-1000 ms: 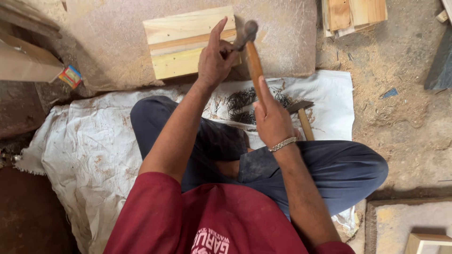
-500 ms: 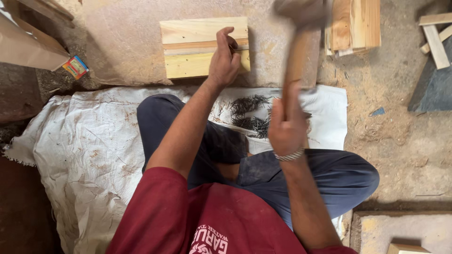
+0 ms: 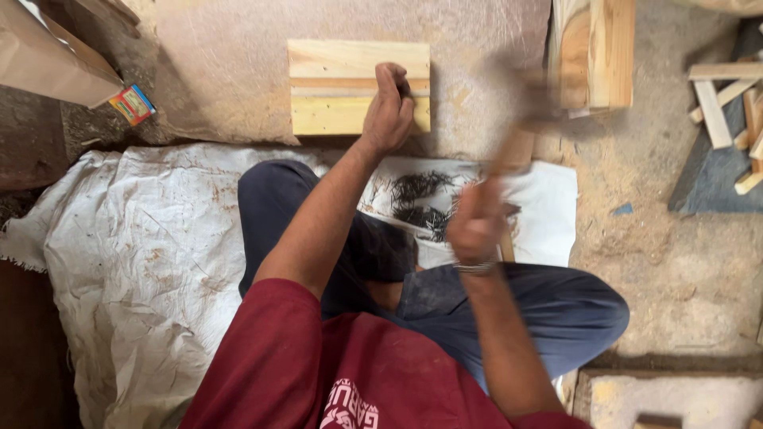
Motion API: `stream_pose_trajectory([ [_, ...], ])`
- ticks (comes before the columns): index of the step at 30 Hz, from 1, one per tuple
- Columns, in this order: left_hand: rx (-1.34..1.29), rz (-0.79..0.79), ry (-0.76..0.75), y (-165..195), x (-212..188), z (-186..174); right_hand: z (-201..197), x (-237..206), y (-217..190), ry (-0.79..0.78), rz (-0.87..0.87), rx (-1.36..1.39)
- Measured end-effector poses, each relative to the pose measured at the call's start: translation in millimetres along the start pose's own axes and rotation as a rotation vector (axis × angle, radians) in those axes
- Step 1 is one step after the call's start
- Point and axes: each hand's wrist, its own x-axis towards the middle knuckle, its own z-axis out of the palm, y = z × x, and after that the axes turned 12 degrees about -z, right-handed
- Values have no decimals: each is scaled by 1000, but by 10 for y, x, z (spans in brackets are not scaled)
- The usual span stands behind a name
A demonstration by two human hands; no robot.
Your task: The person assembles a small wooden box by placing a wooden frame on the floor, positioning a wooden plank on top, and hammering nails into the wood to secure the pieces together. The person repeatedly picks up nails and uses a hammer to drive them into the wood.
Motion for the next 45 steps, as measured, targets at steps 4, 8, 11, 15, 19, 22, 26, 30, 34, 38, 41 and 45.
stream_pose_trajectory([
  [4, 46, -62, 0, -1, -29, -13, 163, -184, 150, -276, 67, 123],
  [8, 20, 64, 35, 22, 26, -25, 64, -303, 248, -207, 59, 69],
  [11, -14, 156, 43, 59, 1, -3, 32, -431, 263, -173, 164, 117],
  [15, 139, 247, 59, 65, -410, 133, 141, -499, 412, -147, 814, 765],
  [19, 676, 72, -461, -85, -1251, 321, 168, -554, 536, -42, 946, 1127],
  [22, 847, 57, -587, -233, -1507, 386, 204, -596, 544, -83, 914, 995],
  [26, 780, 33, -565, -356, -1534, 387, 344, -686, 602, -99, 896, 846],
  [30, 618, -131, -534, -392, -1533, 359, 483, -826, 749, -123, 796, 618],
  [34, 264, -216, -469, -315, -1535, 329, 447, -779, 795, -144, 565, 408],
  [38, -193, -417, -338, -123, -1443, 210, 421, -109, 843, -136, 247, -7],
  [41, -220, -404, -215, 27, -1268, 10, 804, 743, 953, -104, -85, 97],
  [45, -292, -403, -150, 203, -817, -310, 1445, 1671, 1115, -344, -145, 134],
])
